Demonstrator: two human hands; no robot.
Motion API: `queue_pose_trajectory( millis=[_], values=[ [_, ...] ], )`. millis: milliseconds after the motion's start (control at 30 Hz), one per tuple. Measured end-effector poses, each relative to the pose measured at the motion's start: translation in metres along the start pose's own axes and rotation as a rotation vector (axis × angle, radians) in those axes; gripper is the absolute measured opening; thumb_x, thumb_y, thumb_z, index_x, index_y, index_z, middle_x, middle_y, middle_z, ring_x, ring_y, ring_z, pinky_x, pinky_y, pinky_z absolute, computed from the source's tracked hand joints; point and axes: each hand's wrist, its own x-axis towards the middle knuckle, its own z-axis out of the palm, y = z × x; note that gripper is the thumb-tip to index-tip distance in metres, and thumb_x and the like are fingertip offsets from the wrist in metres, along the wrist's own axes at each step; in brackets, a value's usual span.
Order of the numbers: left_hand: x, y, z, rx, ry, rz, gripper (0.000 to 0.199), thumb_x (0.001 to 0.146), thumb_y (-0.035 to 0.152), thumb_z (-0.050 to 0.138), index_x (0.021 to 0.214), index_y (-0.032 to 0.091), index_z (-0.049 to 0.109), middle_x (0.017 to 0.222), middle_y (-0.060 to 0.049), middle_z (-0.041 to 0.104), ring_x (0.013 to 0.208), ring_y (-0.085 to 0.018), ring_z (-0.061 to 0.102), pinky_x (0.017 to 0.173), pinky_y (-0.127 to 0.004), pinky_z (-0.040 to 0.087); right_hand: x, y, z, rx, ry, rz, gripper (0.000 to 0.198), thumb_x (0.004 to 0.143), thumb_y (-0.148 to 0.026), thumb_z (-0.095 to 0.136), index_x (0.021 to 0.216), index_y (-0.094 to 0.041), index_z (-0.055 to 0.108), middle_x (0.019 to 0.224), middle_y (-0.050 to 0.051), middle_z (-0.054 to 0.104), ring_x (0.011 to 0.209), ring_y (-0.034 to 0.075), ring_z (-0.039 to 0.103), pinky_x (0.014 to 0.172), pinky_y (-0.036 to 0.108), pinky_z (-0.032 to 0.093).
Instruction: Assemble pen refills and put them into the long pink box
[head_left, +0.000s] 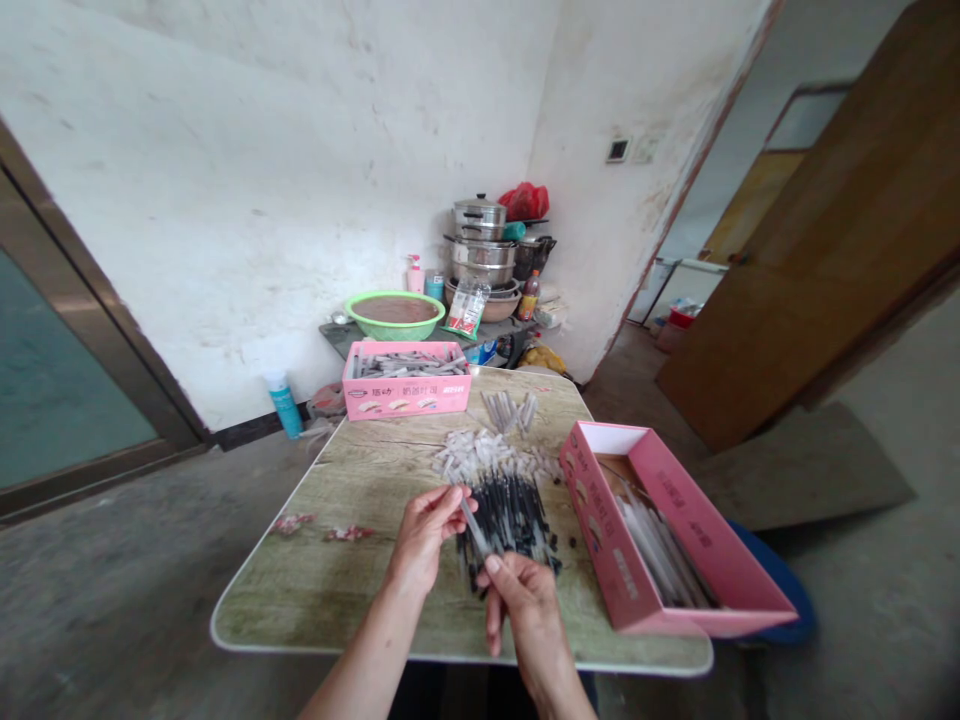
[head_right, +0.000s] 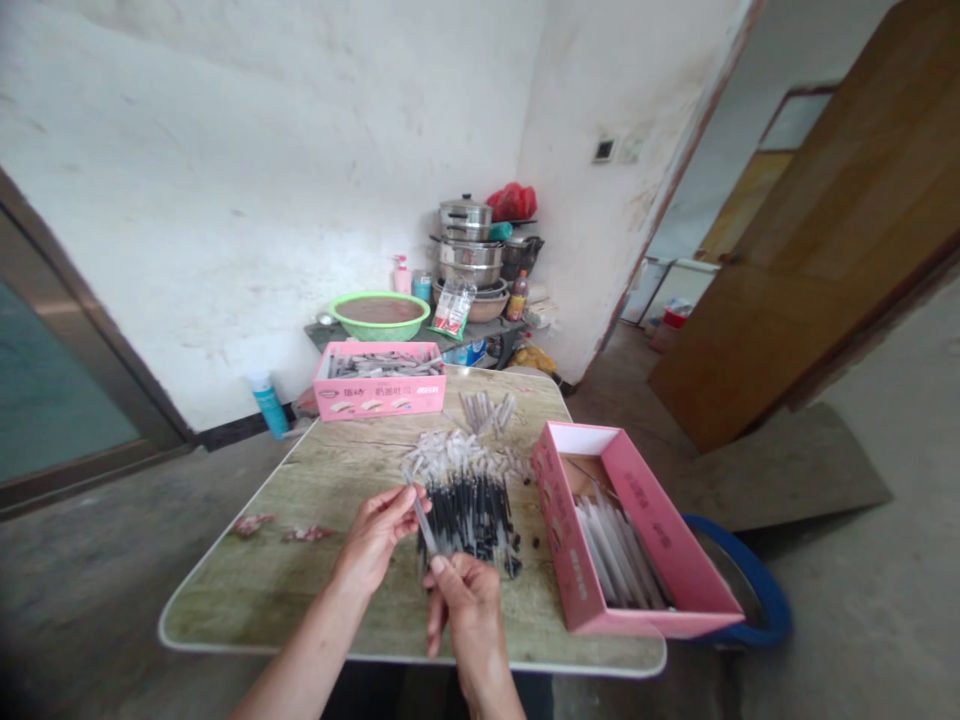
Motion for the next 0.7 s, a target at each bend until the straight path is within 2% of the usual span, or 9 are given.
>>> queue_pose_trajectory(
  millis=[133, 300, 500, 700],
  values=[
    [0.0000, -0.0003, -0.0005, 0.014, -0.014, 0.014, 0.036, 0.068, 0.041, 0.076, 0.086, 0.011, 0.072, 0.077, -0.011, 0.073, 0.072, -0.017, 0.067, 0.058, -0.020, 0.047, 0.0003, -0.0064, 0.0000, -0.121, 0.076, -0.036, 0.041, 0.067, -0.049, 0.075, 0.059, -0.016, 0.052, 0.036, -0.002, 0.055, 0.024, 0.007, 0.043, 0.028, 0.015, 0.031],
    [0.0000, 0.0022, 0.0006, 0.023, -0.011, 0.030, 0.036, 0.066, 0.041, 0.077, 0.084, 0.010, 0.072, 0.077, -0.011, 0.073, 0.071, -0.018, 0.067, 0.057, -0.021, 0.047, -0.0016, -0.0038, 0.0014, -0.049, 0.001, 0.006, 0.047, 0.083, -0.057, 0.052, 0.074, -0.011, 0.061, 0.042, 0.002, 0.060, 0.027, 0.010, 0.049, 0.030, 0.018, 0.035],
    [-0.0014, 0.0027, -0.0016, 0.017, -0.011, 0.033, 0.036, 0.066, 0.041, 0.077, 0.085, 0.010, 0.072, 0.076, -0.011, 0.073, 0.072, -0.019, 0.067, 0.057, -0.021, 0.047, -0.0006, -0.0036, -0.0001, -0.034, 0.045, -0.047, 0.036, 0.073, -0.046, 0.071, 0.065, -0.014, 0.056, 0.043, -0.001, 0.059, 0.029, 0.008, 0.047, 0.032, 0.016, 0.034],
    [-0.0006, 0.0036, -0.0031, 0.004, 0.003, 0.033, 0.036, 0.065, 0.041, 0.078, 0.084, 0.010, 0.072, 0.074, -0.010, 0.073, 0.070, -0.018, 0.067, 0.057, -0.022, 0.047, -0.0009, -0.0033, 0.0031, 0.003, -0.005, 0.023, 0.043, 0.081, -0.053, 0.058, 0.073, -0.011, 0.062, 0.042, 0.001, 0.059, 0.028, 0.009, 0.046, 0.031, 0.018, 0.034]
  ],
)
